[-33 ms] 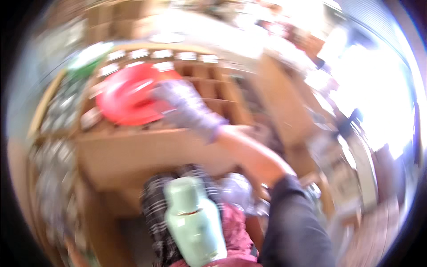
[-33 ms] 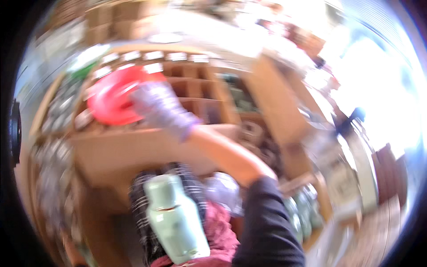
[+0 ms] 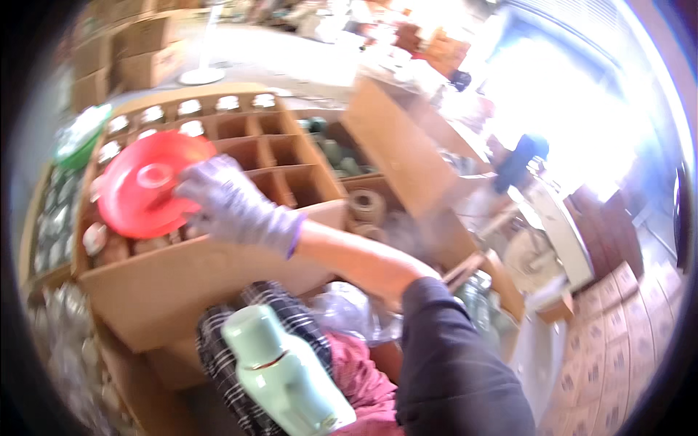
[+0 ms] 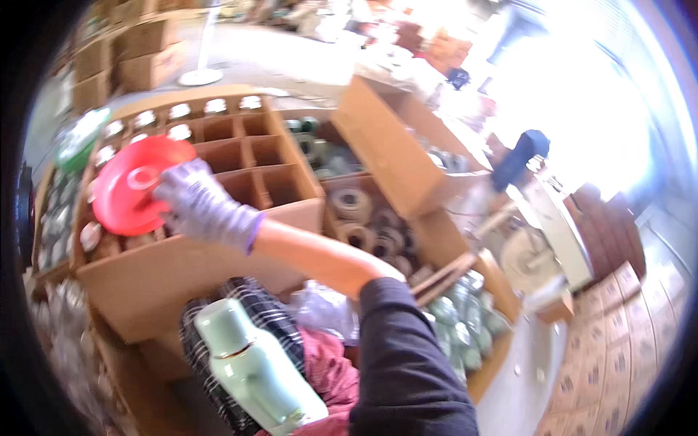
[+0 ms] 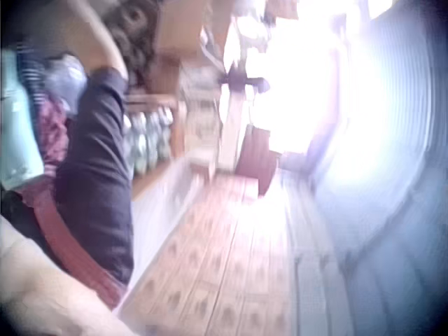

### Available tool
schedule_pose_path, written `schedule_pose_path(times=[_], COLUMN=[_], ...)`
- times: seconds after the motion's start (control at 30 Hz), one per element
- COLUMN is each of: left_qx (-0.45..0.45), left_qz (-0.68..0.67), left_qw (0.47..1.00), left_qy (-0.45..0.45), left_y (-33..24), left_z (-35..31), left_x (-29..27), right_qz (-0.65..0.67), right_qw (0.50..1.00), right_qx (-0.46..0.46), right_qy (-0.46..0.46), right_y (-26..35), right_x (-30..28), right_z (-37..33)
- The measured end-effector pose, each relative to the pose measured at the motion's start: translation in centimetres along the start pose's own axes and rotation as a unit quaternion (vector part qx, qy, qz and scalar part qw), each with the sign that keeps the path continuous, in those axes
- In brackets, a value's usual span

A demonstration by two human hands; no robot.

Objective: The person sits on the floor and assembles electric kettles by inserting the base into the body and securing the lid. They handle white and green kettles, placing the finished units into plastic bags and then into cardboard boxes.

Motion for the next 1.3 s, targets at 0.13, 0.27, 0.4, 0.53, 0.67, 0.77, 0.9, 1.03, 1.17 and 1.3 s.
schedule_pose_path(times=[0.13, 0.27, 0.4, 0.53, 0.67, 0.77, 0.9, 1.03, 1.17, 1.3], left_qx=[-0.02, -0.036, -0.047, -0.059, -0.071, -0.076, -0.089, -0.094, -0.106, -0.127], left_qz=[0.003, 0.001, -0.008, -0.005, -0.01, -0.02, -0.038, -0.058, -0.086, -0.147], left_qw=[0.999, 0.999, 0.999, 0.998, 0.997, 0.997, 0.995, 0.994, 0.99, 0.979], left_qy=[0.034, 0.037, 0.021, 0.011, 0.004, -0.002, -0.006, -0.007, -0.021, -0.065], left_y=[0.1, 0.8, 0.8, 1.8, 2.1, 2.4, 3.1, 3.5, 4.4, 6.8], left_z=[3.1, 2.8, 2.6, 2.6, 3.0, 3.1, 1.7, 1.4, 0.7, -2.3], left_x=[3.4, 3.4, 2.7, 1.6, 1.2, 1.4, 1.9, 2.4, 1.9, -0.2], right_qz=[-0.046, -0.038, 0.051, 0.109, 0.155, 0.25, 0.31, 0.269, 0.26, 0.256], right_qw=[0.994, 0.991, 0.992, 0.99, 0.973, 0.911, 0.903, 0.911, 0.918, 0.924], right_qx=[0.077, 0.098, 0.101, 0.057, 0.048, 0.111, 0.184, 0.207, 0.21, 0.212], right_qy=[0.066, 0.081, 0.058, 0.072, 0.166, 0.308, 0.234, 0.235, 0.211, 0.19], right_y=[-2.2, -1.0, 0.5, 4.5, 7.3, 7.2, 8.9, 9.6, 9.8, 9.9], right_x=[-0.6, -0.9, -0.7, 1.0, -0.9, -2.1, -2.4, -1.6, -1.9, -1.6], right_z=[-4.9, -6.6, -5.3, -4.1, -7.0, -11.9, -15.4, -15.2, -14.7, -14.3])
Point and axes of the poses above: each hand's wrist, its own z-axis towards the middle knuckle, its own x-axis out of the palm, y = z × x, the point moved 1 cm from there along z, towards the middle knuckle, and after that the axes turned 14 degrees about x, right-handed, at the moved point
